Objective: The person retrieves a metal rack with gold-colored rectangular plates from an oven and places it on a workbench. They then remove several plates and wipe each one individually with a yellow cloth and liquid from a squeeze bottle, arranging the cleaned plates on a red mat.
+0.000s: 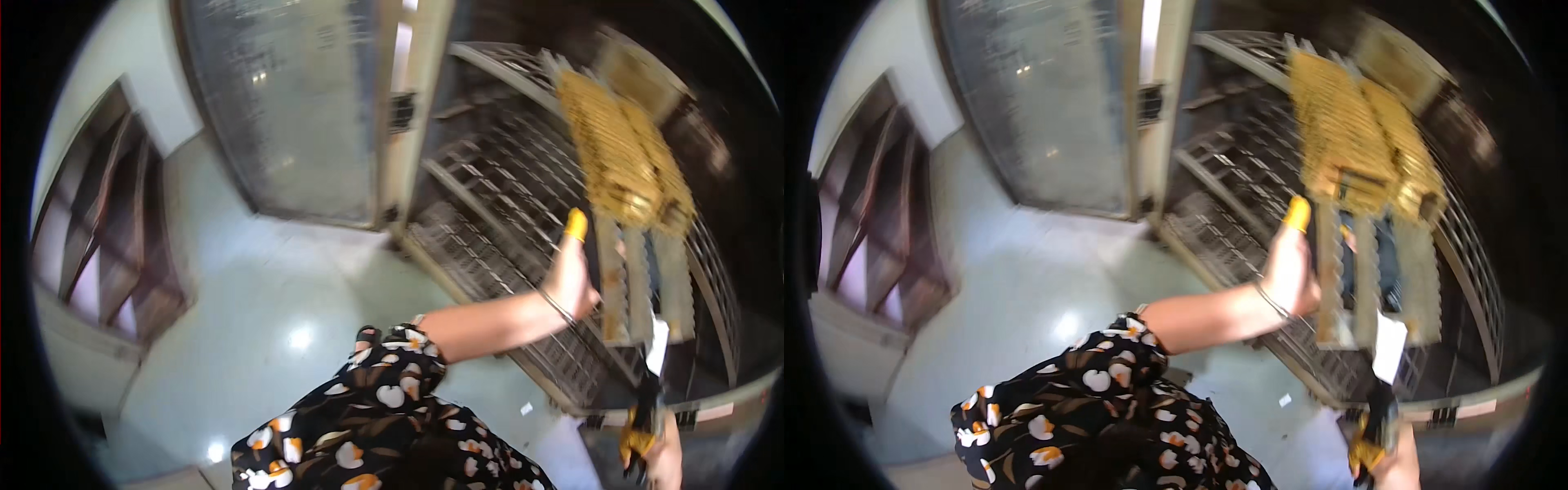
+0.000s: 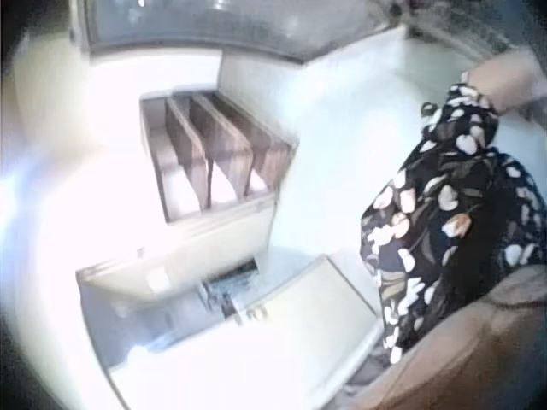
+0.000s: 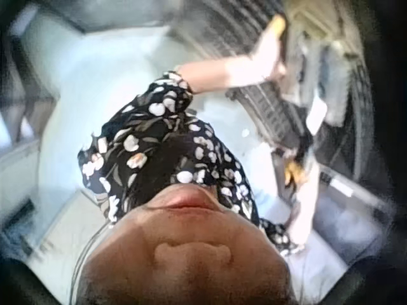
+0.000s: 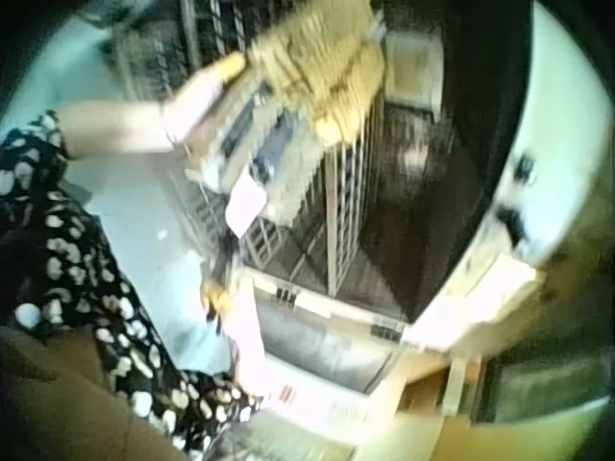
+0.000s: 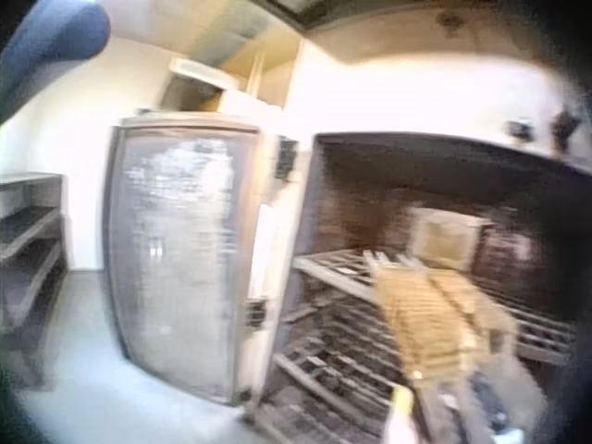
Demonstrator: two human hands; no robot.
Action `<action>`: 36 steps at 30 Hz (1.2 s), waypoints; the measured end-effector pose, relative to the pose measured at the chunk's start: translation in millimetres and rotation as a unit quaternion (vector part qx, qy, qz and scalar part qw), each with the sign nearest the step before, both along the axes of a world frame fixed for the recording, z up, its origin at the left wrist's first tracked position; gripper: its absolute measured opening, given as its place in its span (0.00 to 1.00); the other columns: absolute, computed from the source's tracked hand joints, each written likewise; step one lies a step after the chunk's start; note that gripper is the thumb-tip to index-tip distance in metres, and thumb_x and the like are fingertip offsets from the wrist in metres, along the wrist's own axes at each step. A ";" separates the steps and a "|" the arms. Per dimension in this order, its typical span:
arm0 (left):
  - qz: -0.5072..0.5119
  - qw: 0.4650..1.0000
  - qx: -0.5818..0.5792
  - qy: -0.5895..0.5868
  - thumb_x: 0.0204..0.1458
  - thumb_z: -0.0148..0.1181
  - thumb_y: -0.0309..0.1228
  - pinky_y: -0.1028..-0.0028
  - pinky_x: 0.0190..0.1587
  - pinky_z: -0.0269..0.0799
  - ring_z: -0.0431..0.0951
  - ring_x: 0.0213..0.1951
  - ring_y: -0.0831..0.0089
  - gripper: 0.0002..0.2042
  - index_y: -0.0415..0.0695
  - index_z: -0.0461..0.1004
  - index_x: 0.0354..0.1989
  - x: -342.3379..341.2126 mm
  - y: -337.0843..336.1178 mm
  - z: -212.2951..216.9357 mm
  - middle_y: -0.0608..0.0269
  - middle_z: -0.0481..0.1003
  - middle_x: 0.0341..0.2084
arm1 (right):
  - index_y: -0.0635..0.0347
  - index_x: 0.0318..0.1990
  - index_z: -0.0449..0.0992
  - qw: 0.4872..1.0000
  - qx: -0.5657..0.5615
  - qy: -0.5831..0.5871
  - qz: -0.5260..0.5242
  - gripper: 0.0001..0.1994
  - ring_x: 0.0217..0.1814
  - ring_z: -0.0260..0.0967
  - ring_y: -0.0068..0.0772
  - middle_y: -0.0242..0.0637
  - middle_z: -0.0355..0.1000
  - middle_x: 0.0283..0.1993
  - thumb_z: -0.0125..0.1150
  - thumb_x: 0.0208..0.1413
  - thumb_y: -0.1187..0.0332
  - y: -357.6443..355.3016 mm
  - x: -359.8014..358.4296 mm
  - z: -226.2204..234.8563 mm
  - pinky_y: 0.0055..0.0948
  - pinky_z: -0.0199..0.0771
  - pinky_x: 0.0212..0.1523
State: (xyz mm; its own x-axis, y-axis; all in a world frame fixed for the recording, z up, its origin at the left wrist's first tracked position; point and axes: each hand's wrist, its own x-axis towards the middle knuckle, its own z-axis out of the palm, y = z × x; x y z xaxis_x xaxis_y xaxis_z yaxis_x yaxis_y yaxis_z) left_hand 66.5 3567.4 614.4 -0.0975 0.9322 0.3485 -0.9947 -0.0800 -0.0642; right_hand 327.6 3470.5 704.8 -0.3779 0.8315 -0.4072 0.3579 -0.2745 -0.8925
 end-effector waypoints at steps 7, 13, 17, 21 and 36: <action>0.221 0.975 0.034 -0.001 0.56 0.35 0.57 0.71 0.43 0.68 0.71 0.37 0.74 0.27 0.45 0.67 0.43 27.9 -91.4 -15.3 0.65 0.72 0.34 | 0.66 0.38 0.64 0.963 0.105 -0.120 0.218 0.07 0.13 0.56 0.21 0.32 0.63 0.21 0.50 0.50 0.80 -8.2 20.7 15.2 0.18 0.57 0.16; 0.359 0.932 0.027 -0.040 0.58 0.33 0.53 0.67 0.47 0.68 0.72 0.43 0.69 0.27 0.44 0.63 0.53 23.0 -103.9 -6.4 0.62 0.71 0.44 | 0.64 0.39 0.65 0.911 0.056 -0.151 0.380 0.08 0.17 0.56 0.19 0.30 0.63 0.21 0.52 0.50 0.79 60.4 -6.9 53.2 0.17 0.56 0.17; 0.428 0.903 -0.003 0.024 0.57 0.29 0.55 0.65 0.45 0.70 0.72 0.42 0.67 0.30 0.43 0.65 0.51 54.6 -62.4 -60.5 0.58 0.72 0.42 | 0.63 0.37 0.65 0.869 0.059 -0.100 0.480 0.07 0.17 0.57 0.20 0.30 0.63 0.20 0.53 0.50 0.77 154.7 18.6 -15.2 0.18 0.57 0.18; 0.597 0.800 -0.061 0.007 0.57 0.29 0.56 0.64 0.47 0.69 0.72 0.45 0.64 0.32 0.40 0.63 0.53 38.0 -65.6 -23.5 0.55 0.71 0.45 | 0.62 0.36 0.65 0.775 0.066 -0.120 0.616 0.06 0.16 0.58 0.20 0.30 0.63 0.19 0.53 0.51 0.75 210.9 -55.3 25.2 0.18 0.58 0.17; 0.779 0.591 -0.208 -0.022 0.55 0.29 0.58 0.67 0.39 0.71 0.74 0.37 0.60 0.33 0.36 0.68 0.39 26.8 -60.6 -20.3 0.50 0.73 0.31 | 0.62 0.21 0.69 0.550 0.037 -0.075 0.831 0.08 0.11 0.59 0.24 0.33 0.64 0.13 0.54 0.49 0.70 301.5 -195.8 -14.3 0.24 0.55 0.12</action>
State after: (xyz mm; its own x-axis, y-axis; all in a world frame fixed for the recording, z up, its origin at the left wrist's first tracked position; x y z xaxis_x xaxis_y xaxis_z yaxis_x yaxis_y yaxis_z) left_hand 93.3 3506.8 594.1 -0.9506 -0.2980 0.0865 0.3103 -0.9144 0.2600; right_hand 131.9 3772.1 690.5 -0.6076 -0.5949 -0.5262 0.1314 0.5781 -0.8053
